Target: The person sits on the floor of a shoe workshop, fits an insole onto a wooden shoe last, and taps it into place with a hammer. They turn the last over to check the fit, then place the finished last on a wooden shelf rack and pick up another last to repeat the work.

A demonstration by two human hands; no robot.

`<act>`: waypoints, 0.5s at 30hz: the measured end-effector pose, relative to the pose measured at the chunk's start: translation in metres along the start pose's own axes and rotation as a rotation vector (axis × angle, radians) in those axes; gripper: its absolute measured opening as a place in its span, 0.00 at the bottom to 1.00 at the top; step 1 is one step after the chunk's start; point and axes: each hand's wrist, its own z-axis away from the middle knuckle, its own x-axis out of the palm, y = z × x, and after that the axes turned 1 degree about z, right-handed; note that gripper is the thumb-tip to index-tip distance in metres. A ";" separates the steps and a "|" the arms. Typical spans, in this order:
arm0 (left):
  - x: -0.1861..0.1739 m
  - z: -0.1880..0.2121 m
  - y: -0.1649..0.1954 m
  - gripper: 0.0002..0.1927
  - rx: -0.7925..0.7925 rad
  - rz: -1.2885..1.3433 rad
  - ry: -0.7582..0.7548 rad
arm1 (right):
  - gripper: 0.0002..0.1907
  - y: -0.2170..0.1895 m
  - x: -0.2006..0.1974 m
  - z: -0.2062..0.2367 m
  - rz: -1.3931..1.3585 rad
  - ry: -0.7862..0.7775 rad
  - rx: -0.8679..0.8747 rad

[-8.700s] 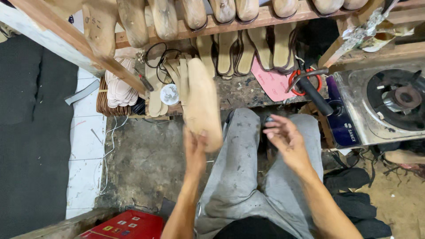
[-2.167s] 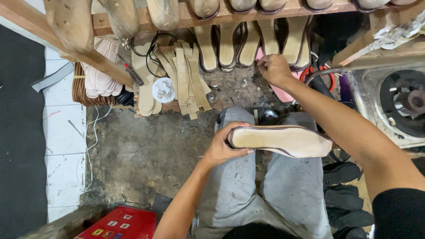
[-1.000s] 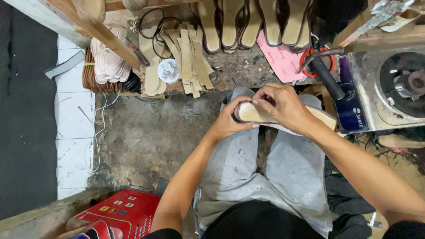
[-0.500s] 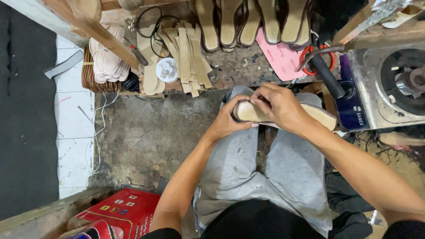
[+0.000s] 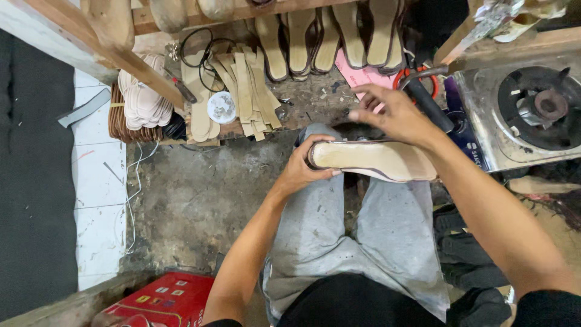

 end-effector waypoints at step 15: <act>0.002 0.000 0.008 0.36 0.056 -0.144 0.010 | 0.15 0.004 -0.021 0.072 -0.288 0.434 0.291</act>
